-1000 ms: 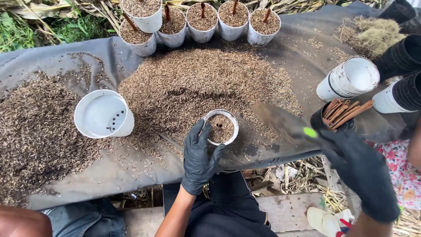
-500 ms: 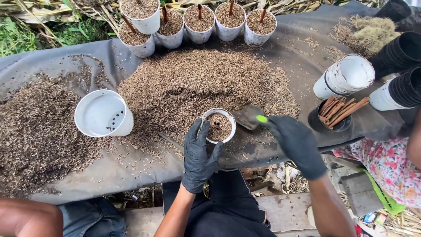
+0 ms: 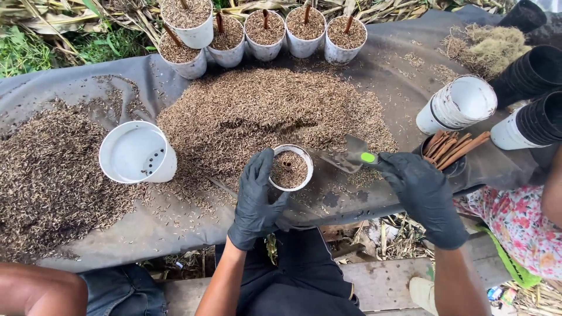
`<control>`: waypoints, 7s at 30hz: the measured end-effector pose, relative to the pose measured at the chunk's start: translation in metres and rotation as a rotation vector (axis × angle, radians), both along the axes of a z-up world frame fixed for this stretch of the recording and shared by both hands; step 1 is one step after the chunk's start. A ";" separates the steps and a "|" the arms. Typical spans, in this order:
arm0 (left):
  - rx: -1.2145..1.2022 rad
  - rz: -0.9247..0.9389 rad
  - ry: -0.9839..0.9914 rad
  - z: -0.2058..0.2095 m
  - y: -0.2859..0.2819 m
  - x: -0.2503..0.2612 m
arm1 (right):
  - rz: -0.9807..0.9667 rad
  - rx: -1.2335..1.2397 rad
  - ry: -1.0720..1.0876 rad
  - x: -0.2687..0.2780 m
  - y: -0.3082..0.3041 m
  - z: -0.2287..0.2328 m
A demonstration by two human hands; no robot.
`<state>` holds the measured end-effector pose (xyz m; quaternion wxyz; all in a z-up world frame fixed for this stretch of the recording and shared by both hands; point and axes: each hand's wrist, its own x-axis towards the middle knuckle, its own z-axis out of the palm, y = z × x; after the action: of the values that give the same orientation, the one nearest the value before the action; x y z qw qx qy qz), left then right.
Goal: The person fills a white plastic cup with soil using a trowel, inserts a cinnamon stick cutting into the soil, and then covers the cutting with more soil. The person uses a spray bottle to moisten the soil in the cup and other nearby cups.
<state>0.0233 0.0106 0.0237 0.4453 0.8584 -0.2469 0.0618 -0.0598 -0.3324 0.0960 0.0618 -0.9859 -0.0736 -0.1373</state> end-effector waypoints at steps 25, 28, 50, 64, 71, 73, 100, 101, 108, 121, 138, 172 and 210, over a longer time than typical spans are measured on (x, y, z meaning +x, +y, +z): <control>-0.098 0.061 -0.163 -0.035 -0.018 0.004 | 0.069 -0.392 -0.034 0.007 0.031 0.089; -0.123 0.086 -0.201 -0.029 -0.020 0.005 | 0.078 -0.318 0.025 0.004 0.030 0.093; -0.049 0.071 -0.211 -0.011 -0.017 0.005 | 0.190 -0.487 -0.149 0.008 0.031 0.100; -0.677 0.143 0.470 -0.017 -0.033 0.018 | 0.029 -0.798 -0.195 0.016 0.052 0.107; 0.040 0.120 -0.325 -0.018 -0.028 0.025 | 0.085 -0.713 -0.195 0.025 0.062 0.098; 0.086 0.115 -0.307 -0.016 -0.030 0.025 | 0.071 -0.716 -0.205 0.021 0.057 0.092; 0.175 0.150 -0.245 -0.022 -0.031 0.004 | -0.170 -0.068 0.158 0.005 0.038 -0.043; 0.176 0.152 -0.246 -0.019 -0.031 0.005 | -0.151 -0.043 0.094 0.002 0.035 -0.042; 0.093 0.118 -0.147 -0.016 -0.028 0.009 | -0.168 -0.013 -0.081 -0.024 0.009 -0.035; 0.045 0.077 -0.095 -0.024 -0.034 0.021 | -0.087 0.069 -0.061 -0.021 0.069 0.095; -0.024 -0.039 -0.105 -0.006 -0.035 0.018 | 0.067 -0.226 -0.140 -0.013 0.035 0.060; 0.175 0.091 -0.235 -0.024 -0.042 0.017 | -0.031 -0.403 -0.151 -0.005 0.054 0.090; 0.065 0.006 -0.115 -0.029 -0.036 0.026 | -0.068 -0.141 0.014 -0.010 0.058 0.060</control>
<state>0.0489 -0.0258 -0.0056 0.4023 0.8681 -0.2715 0.1041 -0.0700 -0.2746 0.1563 -0.0121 -0.9906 -0.0490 -0.1268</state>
